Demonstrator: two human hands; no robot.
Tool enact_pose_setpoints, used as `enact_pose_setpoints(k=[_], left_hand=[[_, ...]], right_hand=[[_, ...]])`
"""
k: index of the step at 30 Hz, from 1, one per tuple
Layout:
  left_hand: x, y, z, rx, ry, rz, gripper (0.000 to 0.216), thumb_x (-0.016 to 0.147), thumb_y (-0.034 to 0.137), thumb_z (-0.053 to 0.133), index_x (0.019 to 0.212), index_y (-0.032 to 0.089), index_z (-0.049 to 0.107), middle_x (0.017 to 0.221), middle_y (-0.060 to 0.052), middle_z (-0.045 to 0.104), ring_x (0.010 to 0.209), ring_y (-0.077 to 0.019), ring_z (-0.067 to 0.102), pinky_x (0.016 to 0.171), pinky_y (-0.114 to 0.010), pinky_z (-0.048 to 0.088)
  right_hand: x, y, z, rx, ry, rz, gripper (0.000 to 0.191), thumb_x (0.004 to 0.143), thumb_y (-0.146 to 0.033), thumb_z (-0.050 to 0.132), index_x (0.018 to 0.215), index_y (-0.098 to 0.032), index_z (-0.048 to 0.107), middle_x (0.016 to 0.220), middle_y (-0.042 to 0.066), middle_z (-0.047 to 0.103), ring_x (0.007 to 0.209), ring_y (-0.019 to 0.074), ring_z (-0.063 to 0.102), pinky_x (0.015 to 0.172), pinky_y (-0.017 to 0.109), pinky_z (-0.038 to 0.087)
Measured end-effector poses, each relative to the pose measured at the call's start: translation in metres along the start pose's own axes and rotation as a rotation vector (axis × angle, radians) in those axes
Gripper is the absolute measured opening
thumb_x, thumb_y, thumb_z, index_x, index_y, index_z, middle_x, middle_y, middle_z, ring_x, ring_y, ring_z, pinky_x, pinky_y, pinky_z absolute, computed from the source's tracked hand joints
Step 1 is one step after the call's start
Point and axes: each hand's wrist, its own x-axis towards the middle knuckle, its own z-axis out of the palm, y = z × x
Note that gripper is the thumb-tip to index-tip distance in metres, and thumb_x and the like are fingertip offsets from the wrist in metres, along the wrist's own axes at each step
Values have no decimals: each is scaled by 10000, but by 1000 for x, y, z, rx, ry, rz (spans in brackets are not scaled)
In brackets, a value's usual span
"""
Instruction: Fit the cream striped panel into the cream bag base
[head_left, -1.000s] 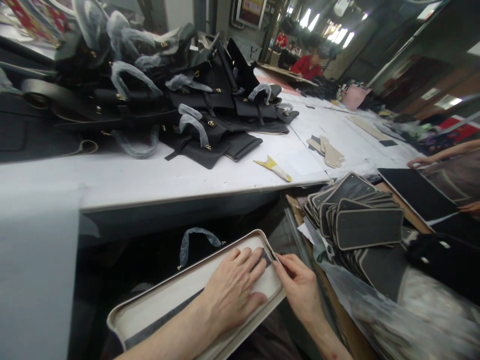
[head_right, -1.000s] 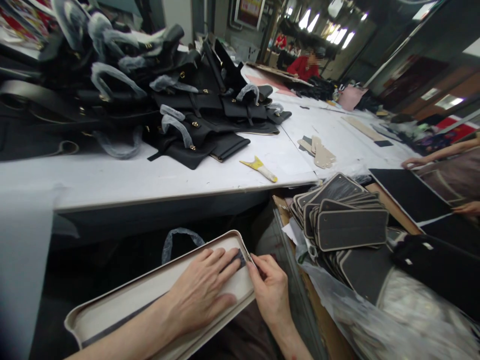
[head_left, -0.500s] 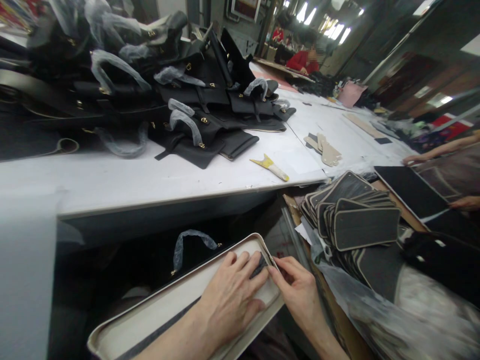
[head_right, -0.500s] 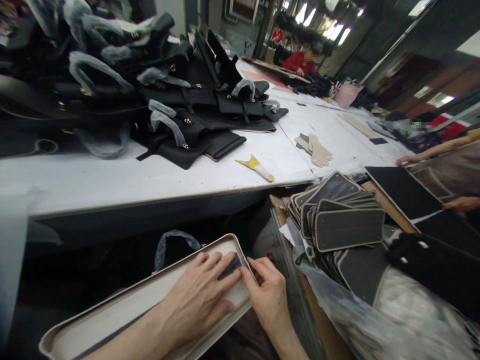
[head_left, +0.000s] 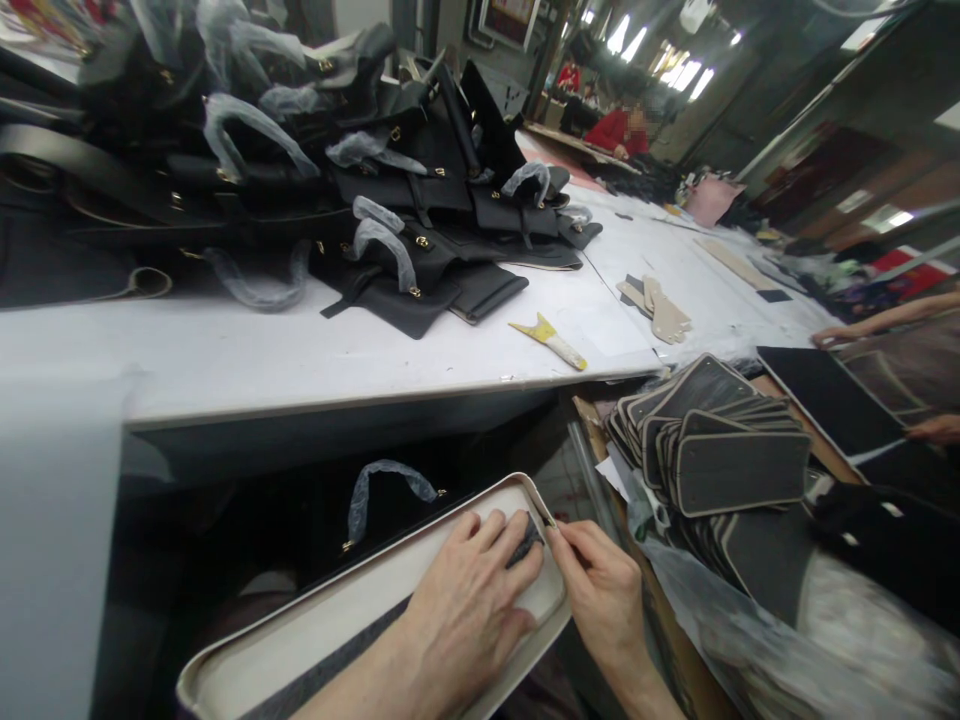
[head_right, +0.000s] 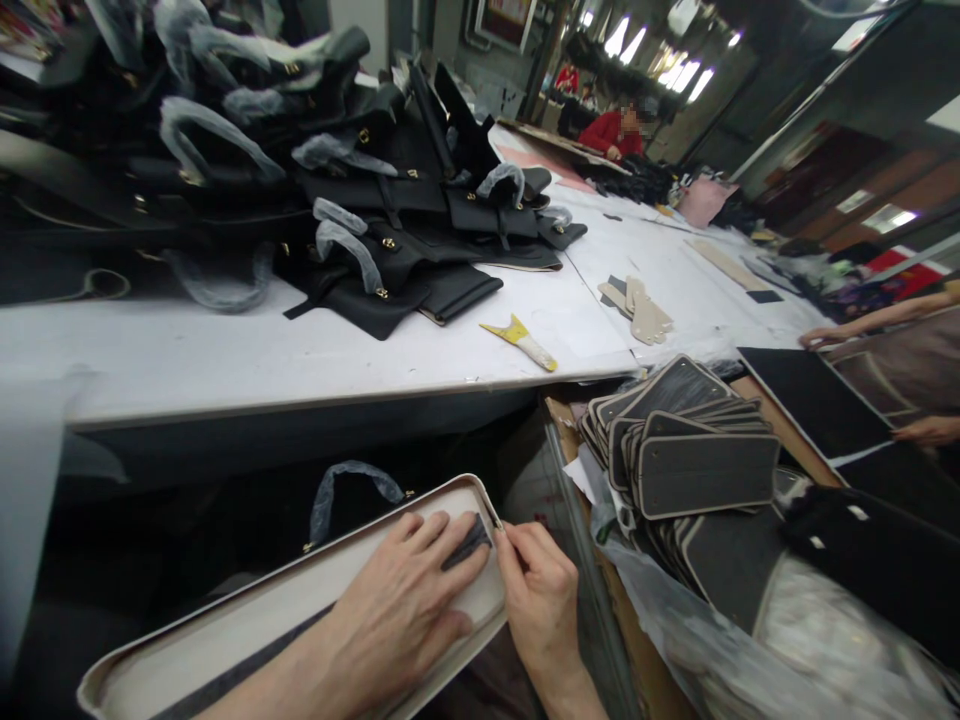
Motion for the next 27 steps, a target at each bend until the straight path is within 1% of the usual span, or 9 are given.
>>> enact_pose_setpoints(k=[3, 6, 11, 15, 20, 23, 27], left_hand=[[0, -1, -1, 8, -6, 8, 478, 908, 479, 579, 1308, 236, 482, 1420, -97, 463, 1168, -284, 460, 954, -472, 385], [-1, -1, -3, 6, -14, 17, 493, 925, 481, 550, 1342, 236, 455, 1450, -92, 440, 1189, -284, 452, 973, -473, 383], [-3, 2, -6, 5, -52, 16, 462, 933, 463, 535, 1333, 243, 462, 1488, -95, 410, 1211, -302, 446, 972, -497, 389], [-5, 6, -6, 19, -56, 12, 476, 930, 464, 538, 1349, 255, 455, 1496, -92, 410, 1214, -312, 447, 980, -509, 386], [-7, 8, -2, 48, -43, 7, 492, 931, 481, 529, 1368, 271, 446, 1501, -86, 417, 1232, -326, 438, 994, -521, 376], [-8, 9, 0, 48, -33, 2, 508, 928, 486, 534, 1381, 277, 439, 1514, -80, 408, 1252, -331, 427, 1005, -520, 368], [-7, 9, 1, 31, -27, -6, 462, 930, 443, 546, 1359, 295, 462, 1511, -60, 420, 1264, -314, 426, 1014, -507, 362]], right_hand=[[0, -3, 2, -29, 12, -14, 214, 983, -287, 523, 942, -204, 716, 864, 45, 661, 797, 167, 638, 736, 260, 489], [0, -7, 4, -71, 21, -61, 221, 987, -260, 512, 897, -185, 698, 846, 51, 645, 783, 162, 634, 733, 260, 484], [0, -12, 5, -103, 42, -121, 216, 990, -215, 504, 882, -166, 684, 819, 50, 618, 746, 151, 613, 705, 263, 470], [-3, -10, 5, -94, -3, -145, 232, 993, -190, 486, 847, -156, 665, 807, 46, 589, 747, 153, 578, 709, 284, 453], [-4, -7, 3, -92, -63, -142, 234, 997, -169, 450, 899, -150, 662, 827, 52, 567, 768, 167, 555, 713, 300, 450], [-3, -11, 1, -100, -88, -148, 263, 1000, -172, 429, 859, -145, 649, 820, 56, 551, 769, 168, 548, 713, 301, 452], [-2, -22, -1, -97, -146, -160, 290, 1002, -181, 389, 900, -135, 657, 861, 72, 556, 822, 181, 547, 761, 320, 456]])
